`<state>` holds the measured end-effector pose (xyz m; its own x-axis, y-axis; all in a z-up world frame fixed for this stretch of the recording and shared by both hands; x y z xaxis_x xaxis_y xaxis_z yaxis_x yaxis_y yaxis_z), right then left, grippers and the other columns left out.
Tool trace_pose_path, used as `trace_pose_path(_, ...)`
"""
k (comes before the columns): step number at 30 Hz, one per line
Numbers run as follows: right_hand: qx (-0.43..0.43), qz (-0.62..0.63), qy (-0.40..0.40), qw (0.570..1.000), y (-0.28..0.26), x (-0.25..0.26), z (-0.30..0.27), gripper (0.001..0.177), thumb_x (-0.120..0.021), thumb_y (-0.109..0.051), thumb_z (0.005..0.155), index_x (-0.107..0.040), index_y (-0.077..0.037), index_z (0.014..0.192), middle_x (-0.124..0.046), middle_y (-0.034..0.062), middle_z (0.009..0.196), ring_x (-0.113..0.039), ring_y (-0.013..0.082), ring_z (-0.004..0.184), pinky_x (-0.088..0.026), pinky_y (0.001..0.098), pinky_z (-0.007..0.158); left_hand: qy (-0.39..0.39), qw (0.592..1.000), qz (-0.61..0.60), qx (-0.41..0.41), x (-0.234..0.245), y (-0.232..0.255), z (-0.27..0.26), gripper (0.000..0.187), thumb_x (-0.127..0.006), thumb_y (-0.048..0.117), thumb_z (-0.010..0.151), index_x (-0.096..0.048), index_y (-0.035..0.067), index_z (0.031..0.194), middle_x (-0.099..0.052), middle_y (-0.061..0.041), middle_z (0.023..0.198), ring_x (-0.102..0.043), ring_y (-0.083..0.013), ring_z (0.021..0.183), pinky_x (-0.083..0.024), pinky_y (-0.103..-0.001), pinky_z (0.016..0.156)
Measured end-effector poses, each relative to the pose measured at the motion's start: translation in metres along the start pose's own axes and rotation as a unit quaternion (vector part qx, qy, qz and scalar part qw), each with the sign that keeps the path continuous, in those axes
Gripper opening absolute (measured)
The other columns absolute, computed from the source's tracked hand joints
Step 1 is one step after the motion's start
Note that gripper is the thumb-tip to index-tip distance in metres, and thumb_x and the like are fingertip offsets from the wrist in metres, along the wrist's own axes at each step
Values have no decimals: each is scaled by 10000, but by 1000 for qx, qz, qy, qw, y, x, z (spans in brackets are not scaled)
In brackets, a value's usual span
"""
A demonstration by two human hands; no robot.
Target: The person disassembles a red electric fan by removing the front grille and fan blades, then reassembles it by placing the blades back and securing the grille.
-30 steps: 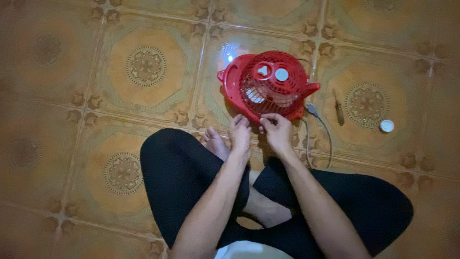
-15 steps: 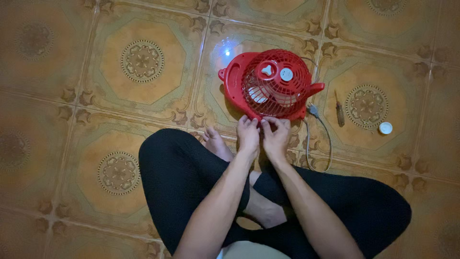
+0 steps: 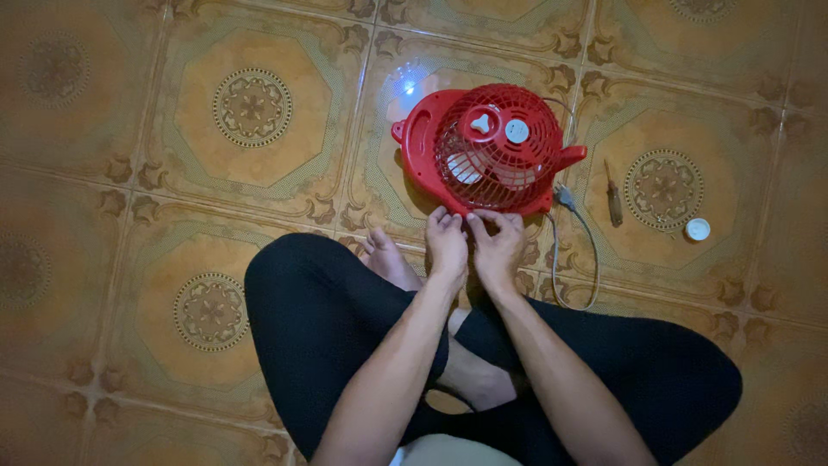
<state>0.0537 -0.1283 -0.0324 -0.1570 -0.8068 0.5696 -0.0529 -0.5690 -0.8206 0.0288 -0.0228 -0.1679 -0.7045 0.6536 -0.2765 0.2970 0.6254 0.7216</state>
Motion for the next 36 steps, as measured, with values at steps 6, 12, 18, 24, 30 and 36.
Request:
trace_pose_path(6,-70,95,22,993,28,4,-4,186,-728,-56,852,-730,-51,1038,-630,45,933,-581,147,799,-501,296,734,1,1000,-17,3,1,1,0,478,-559,87,993,-422,22,1446,-580,-118,1349,-619,-189,1154,-570,-335,902)
trace_pose_path(12,-46,120,63,990,78,95,90,128,-658,-21,959,-718,-43,1069,-713,53,1011,-677,123,885,-561,275,819,-19,1000,12,-22,-1,6,-4,556,-657,75,939,-419,-10,1434,-634,-165,1288,-641,-212,1066,-544,-321,846)
trace_pose_path(18,140,-396,-30,907,71,166,140,232,-792,-135,902,-767,-61,1120,-703,198,1086,-666,385,1039,-530,485,882,-12,1000,12,-16,-1,4,-4,528,-644,140,972,-405,33,1430,-627,-117,1221,-615,-170,1003,-543,-316,821)
trace_pose_path(24,69,-332,-90,937,105,160,135,448,-808,-185,850,-663,-1,1232,-629,254,1185,-612,471,1081,-491,541,916,10,999,-25,21,0,3,-1,437,-566,179,1015,-417,59,1409,-629,-71,1160,-596,-165,940,-537,-352,802)
trace_pose_path(30,52,-262,-69,961,138,146,137,342,-709,-116,898,-679,-1,1219,-675,258,1131,-634,465,1065,-502,531,920,2,999,-42,25,-4,13,-10,380,-472,159,1035,-414,81,1402,-631,-70,1154,-652,-157,939,-555,-350,821)
trace_pose_path(36,100,-2,34,994,89,153,159,212,-526,-56,1097,-688,11,1216,-732,158,1106,-720,235,1035,-584,361,967,18,999,-23,16,-3,13,-14,343,-465,148,1039,-434,74,1372,-617,-73,1134,-626,-159,904,-564,-359,810)
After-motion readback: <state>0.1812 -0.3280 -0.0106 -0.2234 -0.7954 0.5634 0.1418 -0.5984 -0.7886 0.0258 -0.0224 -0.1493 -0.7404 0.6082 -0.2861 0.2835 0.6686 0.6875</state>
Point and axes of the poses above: each hand's wrist, its own z-axis towards the middle knuckle, its own x-axis out of the back of the hand, y = z × x, the point moved 6 cm from there along z, towards the middle knuckle
